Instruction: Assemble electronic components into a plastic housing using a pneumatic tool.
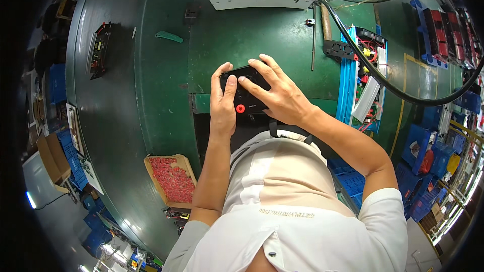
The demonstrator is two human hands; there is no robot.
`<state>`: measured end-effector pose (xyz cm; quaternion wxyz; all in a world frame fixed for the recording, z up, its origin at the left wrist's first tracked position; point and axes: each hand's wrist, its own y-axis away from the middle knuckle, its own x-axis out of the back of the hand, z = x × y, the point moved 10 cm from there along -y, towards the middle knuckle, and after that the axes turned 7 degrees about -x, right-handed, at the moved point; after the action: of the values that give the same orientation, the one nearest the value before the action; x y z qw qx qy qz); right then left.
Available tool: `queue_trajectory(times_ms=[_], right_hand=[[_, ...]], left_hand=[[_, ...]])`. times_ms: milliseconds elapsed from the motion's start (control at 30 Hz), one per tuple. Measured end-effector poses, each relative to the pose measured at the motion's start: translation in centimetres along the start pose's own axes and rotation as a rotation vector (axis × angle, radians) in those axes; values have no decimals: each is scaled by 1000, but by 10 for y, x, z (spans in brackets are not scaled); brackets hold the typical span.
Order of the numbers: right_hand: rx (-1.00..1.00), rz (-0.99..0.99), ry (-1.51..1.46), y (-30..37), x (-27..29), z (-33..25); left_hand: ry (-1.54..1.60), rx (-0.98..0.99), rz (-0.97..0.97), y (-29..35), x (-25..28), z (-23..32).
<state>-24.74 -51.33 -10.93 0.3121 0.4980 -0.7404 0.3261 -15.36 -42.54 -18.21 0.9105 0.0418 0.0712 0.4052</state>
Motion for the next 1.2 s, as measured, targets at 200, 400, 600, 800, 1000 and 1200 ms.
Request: queue_trajectory(times_ms=[200,400,600,800,1000,1200], right_hand=[[-46,-2,26,-4,2,5],[-26,77,36,-5,3,3],[-58,63,60,-7,-2,3],[-73,100,76,-2,-4,4],[-72,112,45,-5,-3,3],[-87,105,63,-4,-2,3]], left_hand=[[-60,42,38,-7,0,-5],[-4,51,70,-12,2,-7],[-25,56,90,-14,8,-10],[-58,146,40,-14,4,-3],[7,188,142,-10,4,-15],[80,200,123,-12,2,-20]])
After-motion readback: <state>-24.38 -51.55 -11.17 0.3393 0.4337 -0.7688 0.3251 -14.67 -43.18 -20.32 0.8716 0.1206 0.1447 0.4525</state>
